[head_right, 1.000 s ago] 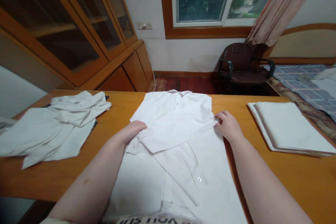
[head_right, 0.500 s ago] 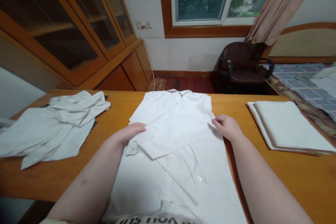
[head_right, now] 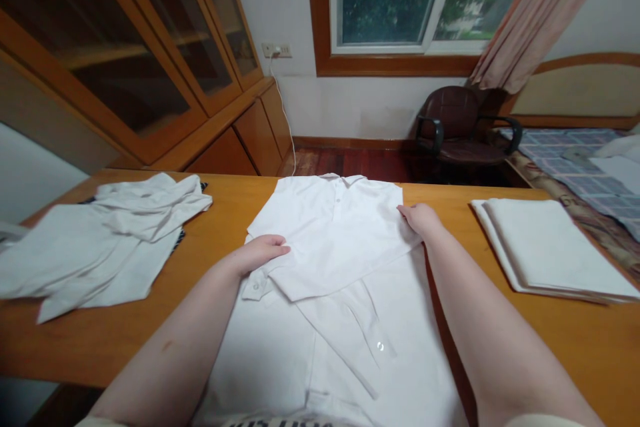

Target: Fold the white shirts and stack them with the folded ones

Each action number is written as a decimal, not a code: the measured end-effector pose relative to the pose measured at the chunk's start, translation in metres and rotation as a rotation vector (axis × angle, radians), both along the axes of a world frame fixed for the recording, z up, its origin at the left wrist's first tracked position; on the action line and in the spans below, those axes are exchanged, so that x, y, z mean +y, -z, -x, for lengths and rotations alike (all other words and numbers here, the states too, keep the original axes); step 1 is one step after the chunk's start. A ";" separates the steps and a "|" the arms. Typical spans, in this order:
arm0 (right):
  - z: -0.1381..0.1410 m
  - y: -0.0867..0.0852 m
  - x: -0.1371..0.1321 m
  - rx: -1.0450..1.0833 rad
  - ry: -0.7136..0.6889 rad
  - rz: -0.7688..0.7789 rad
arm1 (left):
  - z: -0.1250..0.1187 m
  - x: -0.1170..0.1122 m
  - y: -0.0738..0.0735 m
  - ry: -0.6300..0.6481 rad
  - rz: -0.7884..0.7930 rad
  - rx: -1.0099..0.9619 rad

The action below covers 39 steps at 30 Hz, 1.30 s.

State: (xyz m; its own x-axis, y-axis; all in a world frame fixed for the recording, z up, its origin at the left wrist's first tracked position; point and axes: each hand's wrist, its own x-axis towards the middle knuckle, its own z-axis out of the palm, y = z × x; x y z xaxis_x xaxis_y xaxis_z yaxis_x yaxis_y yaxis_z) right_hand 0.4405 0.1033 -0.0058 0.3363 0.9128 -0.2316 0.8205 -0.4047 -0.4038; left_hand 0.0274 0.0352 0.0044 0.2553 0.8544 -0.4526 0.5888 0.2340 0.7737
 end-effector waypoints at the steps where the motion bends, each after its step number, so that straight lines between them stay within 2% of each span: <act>1: 0.002 0.000 0.008 -0.024 -0.002 -0.005 | 0.000 0.000 0.000 -0.004 0.002 -0.001; 6: 0.008 0.001 0.042 -0.105 -0.003 -0.016 | 0.001 -0.002 -0.003 -0.004 0.045 -0.035; 11: 0.016 0.004 0.048 -0.144 0.048 -0.045 | 0.005 0.000 -0.004 0.039 0.133 -0.025; 15: 0.016 0.003 0.036 -0.142 0.056 -0.046 | 0.007 0.003 -0.001 0.053 0.049 0.151; 19: 0.009 -0.002 0.012 -0.052 -0.011 0.028 | 0.007 0.005 0.003 0.079 -0.018 0.236; 21: 0.006 -0.003 -0.002 -0.031 -0.060 0.035 | 0.006 0.005 0.004 0.087 -0.027 0.234; 24: 0.006 0.000 -0.023 -0.122 -0.118 0.025 | 0.006 0.005 0.003 0.082 -0.017 0.200; 29: 0.006 0.004 -0.046 -0.176 -0.077 0.020 | 0.010 0.003 0.000 0.047 0.076 0.100; 34: 0.001 0.002 -0.051 -0.117 -0.056 -0.001 | 0.011 0.000 -0.001 0.006 0.195 -0.102; 39: 0.004 -0.005 -0.037 -0.153 -0.019 -0.013 | 0.007 -0.001 -0.002 -0.005 0.210 -0.095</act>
